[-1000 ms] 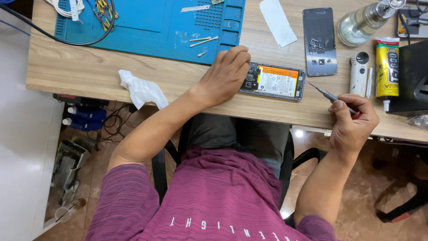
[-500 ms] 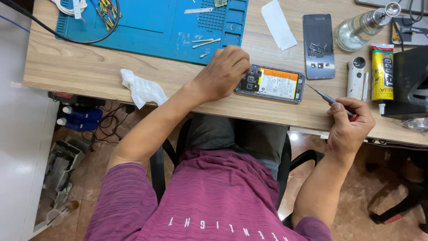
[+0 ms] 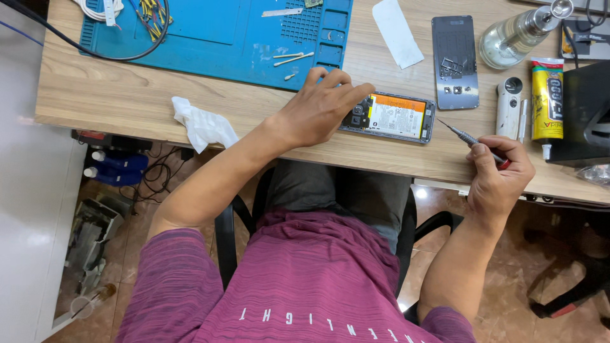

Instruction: The person uses a screwdriver to remove screws from the back of a disassembled smartphone. They carefully pry and lift internal components, including the battery and camera module, while working at a cluttered repair bench.

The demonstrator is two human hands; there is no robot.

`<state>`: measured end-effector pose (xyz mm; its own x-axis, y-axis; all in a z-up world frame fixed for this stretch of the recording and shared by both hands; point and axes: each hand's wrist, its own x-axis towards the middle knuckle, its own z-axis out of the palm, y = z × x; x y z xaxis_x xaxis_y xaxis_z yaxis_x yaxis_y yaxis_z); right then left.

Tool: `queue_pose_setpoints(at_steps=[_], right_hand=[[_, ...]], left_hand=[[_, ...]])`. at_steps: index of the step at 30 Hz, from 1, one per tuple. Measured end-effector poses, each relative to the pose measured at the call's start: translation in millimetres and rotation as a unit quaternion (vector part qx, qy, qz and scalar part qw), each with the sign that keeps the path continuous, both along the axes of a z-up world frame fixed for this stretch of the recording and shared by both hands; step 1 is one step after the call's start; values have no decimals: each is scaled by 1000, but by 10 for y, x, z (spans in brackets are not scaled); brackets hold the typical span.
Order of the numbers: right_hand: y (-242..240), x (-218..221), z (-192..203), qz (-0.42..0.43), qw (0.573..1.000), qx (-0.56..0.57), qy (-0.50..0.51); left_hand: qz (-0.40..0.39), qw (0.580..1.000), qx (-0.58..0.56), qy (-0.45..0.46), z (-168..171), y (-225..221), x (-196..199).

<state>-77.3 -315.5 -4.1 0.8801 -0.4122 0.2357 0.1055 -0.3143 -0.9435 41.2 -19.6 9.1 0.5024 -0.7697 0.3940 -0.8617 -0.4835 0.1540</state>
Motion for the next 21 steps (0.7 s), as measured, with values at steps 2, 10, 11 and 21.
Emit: queue_pose_setpoints(at_steps=[2,10,11,21], right_hand=[[11,7,22,3,1000,-5,0],[-4,-16,12,-5,1000,-15,12],[-2,-22,13,-5,1000,-14,13],[23,-24,44,1,1000,-18,11]], left_hand=[[-1,1000,24,15,34,-32,43],[-21,987,155,-44,177,-197,107],[-22,987,156,-43,142,-201,108],[-28,979,108,-171,12,-190,85]])
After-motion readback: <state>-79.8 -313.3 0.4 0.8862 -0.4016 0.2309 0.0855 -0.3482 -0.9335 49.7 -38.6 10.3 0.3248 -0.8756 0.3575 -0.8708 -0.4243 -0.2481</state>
